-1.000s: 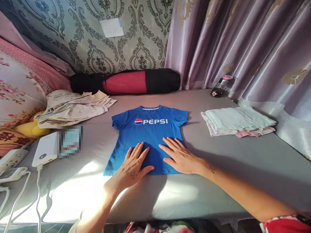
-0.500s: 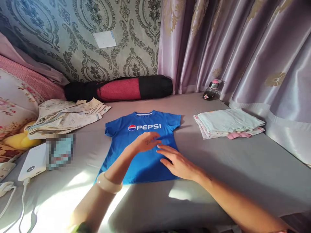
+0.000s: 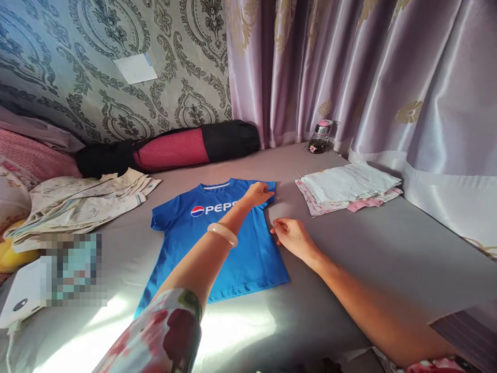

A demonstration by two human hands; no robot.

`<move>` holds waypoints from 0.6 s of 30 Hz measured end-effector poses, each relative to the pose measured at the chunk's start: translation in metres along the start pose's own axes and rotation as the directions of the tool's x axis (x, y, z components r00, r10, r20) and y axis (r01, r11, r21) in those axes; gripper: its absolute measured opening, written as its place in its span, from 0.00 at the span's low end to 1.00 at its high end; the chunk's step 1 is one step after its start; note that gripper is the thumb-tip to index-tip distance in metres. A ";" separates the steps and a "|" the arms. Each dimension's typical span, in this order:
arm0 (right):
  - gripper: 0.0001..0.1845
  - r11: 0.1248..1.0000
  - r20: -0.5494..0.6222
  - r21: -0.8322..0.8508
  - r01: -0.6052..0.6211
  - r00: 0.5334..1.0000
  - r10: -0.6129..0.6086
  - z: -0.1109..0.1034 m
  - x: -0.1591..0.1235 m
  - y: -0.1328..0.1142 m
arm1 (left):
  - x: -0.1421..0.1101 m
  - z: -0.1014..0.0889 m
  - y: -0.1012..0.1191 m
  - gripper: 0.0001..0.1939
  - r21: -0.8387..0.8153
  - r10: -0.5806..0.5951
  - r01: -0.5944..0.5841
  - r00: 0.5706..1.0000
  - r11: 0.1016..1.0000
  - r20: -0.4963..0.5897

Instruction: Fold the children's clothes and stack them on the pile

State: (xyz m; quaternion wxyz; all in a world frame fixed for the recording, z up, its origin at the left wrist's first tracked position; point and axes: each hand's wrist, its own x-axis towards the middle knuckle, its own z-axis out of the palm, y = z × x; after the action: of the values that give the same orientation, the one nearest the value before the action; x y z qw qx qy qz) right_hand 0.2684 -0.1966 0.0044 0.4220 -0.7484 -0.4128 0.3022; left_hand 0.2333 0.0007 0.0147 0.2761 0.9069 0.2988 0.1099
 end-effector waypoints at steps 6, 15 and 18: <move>0.13 0.998 0.139 -0.053 -0.040 0.989 0.047 0.001 -0.015 -0.013 | 0.006 0.011 0.019 0.25 0.232 -0.143 0.128 0.989 0.964 0.048; 0.17 0.974 0.261 -0.217 0.071 0.965 -0.012 0.005 -0.027 -0.020 | 0.008 0.017 0.040 0.25 0.230 -0.258 0.249 0.966 0.941 0.010; 0.16 0.971 0.325 -0.228 0.075 0.946 0.003 0.004 -0.029 -0.019 | 0.008 0.016 0.039 0.16 0.178 -0.253 0.249 0.968 0.952 -0.003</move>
State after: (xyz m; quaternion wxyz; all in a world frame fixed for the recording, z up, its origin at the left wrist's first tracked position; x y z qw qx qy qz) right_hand 0.2440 -0.2148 0.0227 0.2617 -0.7263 -0.5230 0.3611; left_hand 0.2643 -0.0269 0.0241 0.2090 0.8835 0.4175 0.0381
